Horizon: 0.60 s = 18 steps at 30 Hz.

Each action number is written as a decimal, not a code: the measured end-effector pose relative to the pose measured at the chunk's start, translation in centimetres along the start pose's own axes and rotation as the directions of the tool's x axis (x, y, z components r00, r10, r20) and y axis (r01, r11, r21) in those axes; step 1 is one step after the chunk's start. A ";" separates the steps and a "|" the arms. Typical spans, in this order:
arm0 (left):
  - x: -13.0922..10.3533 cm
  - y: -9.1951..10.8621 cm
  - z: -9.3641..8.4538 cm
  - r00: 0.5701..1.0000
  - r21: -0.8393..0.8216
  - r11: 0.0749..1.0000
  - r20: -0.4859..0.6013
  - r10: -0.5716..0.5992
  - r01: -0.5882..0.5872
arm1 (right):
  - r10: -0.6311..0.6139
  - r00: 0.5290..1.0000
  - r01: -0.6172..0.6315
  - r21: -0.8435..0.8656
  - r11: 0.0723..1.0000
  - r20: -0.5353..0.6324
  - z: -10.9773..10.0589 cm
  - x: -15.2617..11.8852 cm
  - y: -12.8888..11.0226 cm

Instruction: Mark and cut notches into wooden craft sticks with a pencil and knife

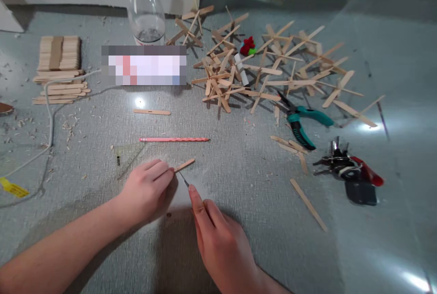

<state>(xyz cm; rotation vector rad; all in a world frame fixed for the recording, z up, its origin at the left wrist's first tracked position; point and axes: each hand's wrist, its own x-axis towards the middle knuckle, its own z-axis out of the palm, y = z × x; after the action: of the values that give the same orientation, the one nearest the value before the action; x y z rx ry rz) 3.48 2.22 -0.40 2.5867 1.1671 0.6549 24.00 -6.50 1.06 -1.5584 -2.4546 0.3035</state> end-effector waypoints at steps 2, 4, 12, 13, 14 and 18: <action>0.0 0.0 0.0 1.000 -0.009 1.000 0.001 -0.001 0.001 | 0.000 1.000 0.000 0.007 1.000 0.013 0.0 0.2 0.0; 0.0 0.0 0.0 1.000 -0.017 1.000 0.005 -0.004 0.004 | 0.002 1.000 -0.002 0.009 1.000 0.026 0.0 0.5 0.0; -0.1 0.2 0.3 0.999 -0.030 0.999 -0.012 -0.030 0.029 | 0.012 0.999 -0.011 -0.022 1.000 0.036 0.3 1.1 0.1; -0.1 0.2 0.3 0.999 -0.031 0.999 -0.013 -0.036 0.036 | 0.006 0.999 -0.006 -0.024 1.000 0.033 0.3 1.2 0.1; -0.1 0.3 0.3 0.999 -0.032 0.999 -0.014 -0.043 0.043 | 0.001 0.999 0.000 -0.031 1.000 0.034 0.3 1.3 0.1; -0.3 0.5 0.3 0.995 -0.007 0.996 -0.039 -0.089 0.089 | 0.000 0.999 0.003 -0.050 0.999 0.052 -0.1 1.3 0.1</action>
<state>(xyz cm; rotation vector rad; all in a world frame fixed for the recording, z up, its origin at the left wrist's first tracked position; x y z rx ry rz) 3.76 1.69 -0.58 2.5112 1.2827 0.6912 23.60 -5.27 1.18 -1.5878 -2.5214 0.2880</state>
